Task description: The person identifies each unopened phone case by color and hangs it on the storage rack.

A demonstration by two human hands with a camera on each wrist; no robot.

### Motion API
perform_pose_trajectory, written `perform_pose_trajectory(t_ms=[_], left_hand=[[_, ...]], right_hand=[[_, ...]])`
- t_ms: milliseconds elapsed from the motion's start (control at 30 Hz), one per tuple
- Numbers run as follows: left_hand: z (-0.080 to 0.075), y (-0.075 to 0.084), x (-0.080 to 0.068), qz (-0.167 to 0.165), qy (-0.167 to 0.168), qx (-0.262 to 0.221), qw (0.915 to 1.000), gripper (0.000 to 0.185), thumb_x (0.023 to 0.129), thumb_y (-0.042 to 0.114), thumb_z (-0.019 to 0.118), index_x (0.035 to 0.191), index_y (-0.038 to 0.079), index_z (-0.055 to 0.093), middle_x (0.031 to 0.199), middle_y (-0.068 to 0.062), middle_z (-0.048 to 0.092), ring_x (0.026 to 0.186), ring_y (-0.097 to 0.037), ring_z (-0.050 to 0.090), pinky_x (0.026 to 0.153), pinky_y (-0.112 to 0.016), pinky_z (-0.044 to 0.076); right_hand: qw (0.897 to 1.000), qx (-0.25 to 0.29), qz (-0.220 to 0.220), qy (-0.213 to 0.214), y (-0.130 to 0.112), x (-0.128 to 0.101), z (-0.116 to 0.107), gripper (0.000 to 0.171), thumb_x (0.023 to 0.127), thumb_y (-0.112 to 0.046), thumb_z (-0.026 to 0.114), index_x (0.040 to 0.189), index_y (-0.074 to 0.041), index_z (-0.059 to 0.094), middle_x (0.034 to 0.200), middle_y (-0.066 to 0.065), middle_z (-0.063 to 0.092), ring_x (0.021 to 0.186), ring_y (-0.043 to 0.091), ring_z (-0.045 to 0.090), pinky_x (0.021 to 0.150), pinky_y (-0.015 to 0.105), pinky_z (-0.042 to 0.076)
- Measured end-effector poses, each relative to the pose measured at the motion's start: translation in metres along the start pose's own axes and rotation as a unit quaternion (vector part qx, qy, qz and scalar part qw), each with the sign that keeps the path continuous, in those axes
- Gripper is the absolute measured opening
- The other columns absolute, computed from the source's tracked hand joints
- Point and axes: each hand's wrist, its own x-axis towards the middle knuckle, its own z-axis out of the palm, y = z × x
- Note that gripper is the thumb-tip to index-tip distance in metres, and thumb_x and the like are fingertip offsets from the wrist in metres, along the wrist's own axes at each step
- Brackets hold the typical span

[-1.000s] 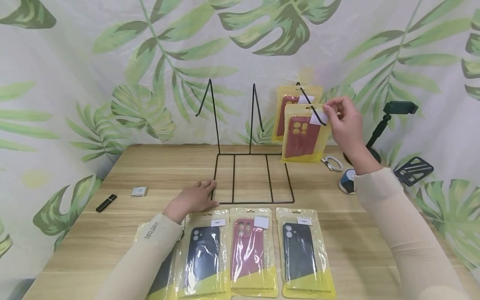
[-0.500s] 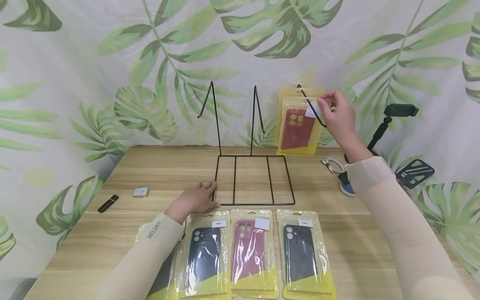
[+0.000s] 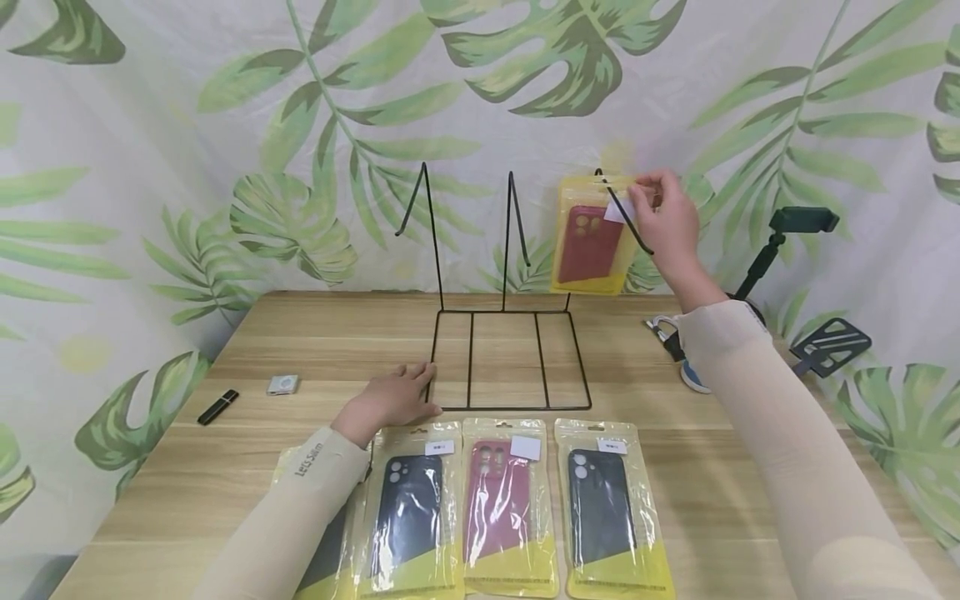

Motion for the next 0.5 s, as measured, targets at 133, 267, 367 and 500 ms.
perform_pose_trajectory(t_ms=[133, 267, 367, 500], left_hand=[[0.001, 0.000, 0.001, 0.004, 0.001, -0.003, 1.0000, 0.078, 0.099, 0.047, 0.054, 0.158, 0.006, 0.023, 0.164, -0.016, 0.021, 0.148, -0.049, 0.022, 0.111, -0.072, 0.029], [0.003, -0.001, 0.002, 0.009, 0.008, 0.000, 0.9999, 0.078, 0.099, 0.048, 0.054, 0.158, 0.006, 0.023, 0.164, -0.016, 0.021, 0.147, -0.049, 0.022, 0.109, -0.071, 0.032], [0.003, -0.002, 0.003, 0.012, 0.009, 0.002, 0.9999, 0.079, 0.099, 0.049, 0.054, 0.158, 0.006, 0.023, 0.164, -0.016, 0.021, 0.147, -0.049, 0.022, 0.109, -0.070, 0.034], [0.003, -0.001, 0.002, 0.016, 0.007, 0.000, 0.9998, 0.079, 0.099, 0.048, 0.054, 0.158, 0.005, 0.023, 0.164, -0.017, 0.021, 0.147, -0.050, 0.022, 0.108, -0.070, 0.035]], right_hand=[[0.999, 0.033, 0.032, -0.018, 0.006, -0.011, -0.009, 0.051, 0.100, -0.048, 0.052, 0.137, -0.013, 0.049, 0.135, 0.007, 0.060, 0.117, 0.022, 0.060, 0.096, 0.035, 0.050], [0.996, 0.047, 0.049, -0.050, 0.016, -0.029, -0.021, 0.065, 0.098, -0.049, 0.055, 0.149, -0.014, 0.036, 0.151, 0.005, 0.046, 0.134, 0.023, 0.050, 0.111, 0.043, 0.043], [0.994, 0.013, 0.050, -0.092, 0.025, -0.051, -0.028, 0.078, 0.097, -0.049, 0.058, 0.156, -0.011, 0.024, 0.158, 0.009, 0.037, 0.141, 0.029, 0.042, 0.115, 0.050, 0.037], [0.979, -0.093, 0.024, -0.180, 0.039, -0.095, -0.030, 0.081, 0.096, -0.047, 0.060, 0.154, 0.000, 0.027, 0.151, 0.026, 0.039, 0.136, 0.044, 0.041, 0.109, 0.062, 0.037]])
